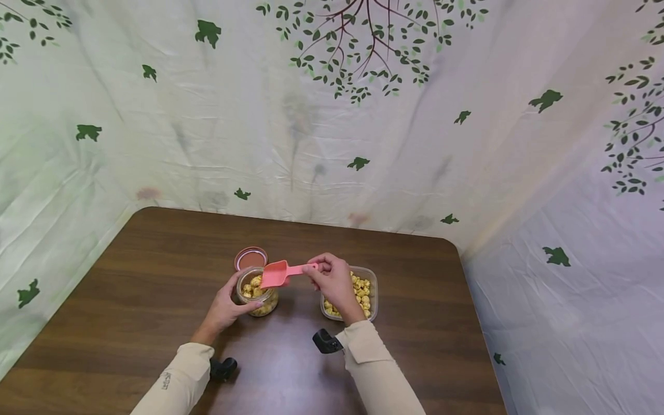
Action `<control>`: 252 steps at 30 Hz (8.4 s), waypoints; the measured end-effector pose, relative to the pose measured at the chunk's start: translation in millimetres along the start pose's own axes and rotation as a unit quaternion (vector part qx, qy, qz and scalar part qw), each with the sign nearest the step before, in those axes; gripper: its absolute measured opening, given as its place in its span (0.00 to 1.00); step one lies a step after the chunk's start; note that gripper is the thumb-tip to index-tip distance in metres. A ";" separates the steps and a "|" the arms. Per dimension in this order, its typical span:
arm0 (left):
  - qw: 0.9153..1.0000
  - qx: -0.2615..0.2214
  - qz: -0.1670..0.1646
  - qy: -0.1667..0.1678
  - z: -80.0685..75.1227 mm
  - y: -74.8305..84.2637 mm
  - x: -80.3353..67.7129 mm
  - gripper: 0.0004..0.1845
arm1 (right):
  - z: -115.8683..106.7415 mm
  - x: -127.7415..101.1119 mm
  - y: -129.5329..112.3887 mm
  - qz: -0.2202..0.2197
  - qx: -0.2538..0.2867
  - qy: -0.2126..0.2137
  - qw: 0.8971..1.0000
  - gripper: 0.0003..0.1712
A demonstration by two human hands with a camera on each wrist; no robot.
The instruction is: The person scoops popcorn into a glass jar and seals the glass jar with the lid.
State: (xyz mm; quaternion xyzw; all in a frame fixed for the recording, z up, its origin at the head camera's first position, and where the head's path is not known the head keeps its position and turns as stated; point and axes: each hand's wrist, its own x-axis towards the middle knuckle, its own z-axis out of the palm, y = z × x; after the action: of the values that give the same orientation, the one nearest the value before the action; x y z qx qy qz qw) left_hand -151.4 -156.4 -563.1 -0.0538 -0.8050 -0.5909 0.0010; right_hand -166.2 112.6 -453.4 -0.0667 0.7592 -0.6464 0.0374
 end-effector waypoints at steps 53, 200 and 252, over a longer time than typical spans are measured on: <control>0.998 0.044 0.053 -0.013 -17.9 76.3 6.0 0.43 | -54.4 -6.5 21.2 -0.014 0.062 0.048 0.997 0.13; 0.989 -0.016 0.038 -0.146 157.8 14.3 29.3 0.62 | -133.7 -26.7 45.4 0.086 -0.303 0.103 0.944 0.13; 0.989 -0.012 0.025 -0.144 159.0 14.4 28.9 0.61 | -138.7 -3.3 103.1 0.116 -0.138 0.080 0.980 0.14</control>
State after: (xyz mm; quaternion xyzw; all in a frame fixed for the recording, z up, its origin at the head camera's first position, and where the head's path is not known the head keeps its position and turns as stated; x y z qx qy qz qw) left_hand -169.1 1.6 -595.5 -0.1588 -0.7880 -0.5862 -0.1008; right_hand -188.2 264.6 -532.8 0.0698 0.8442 -0.5299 0.0417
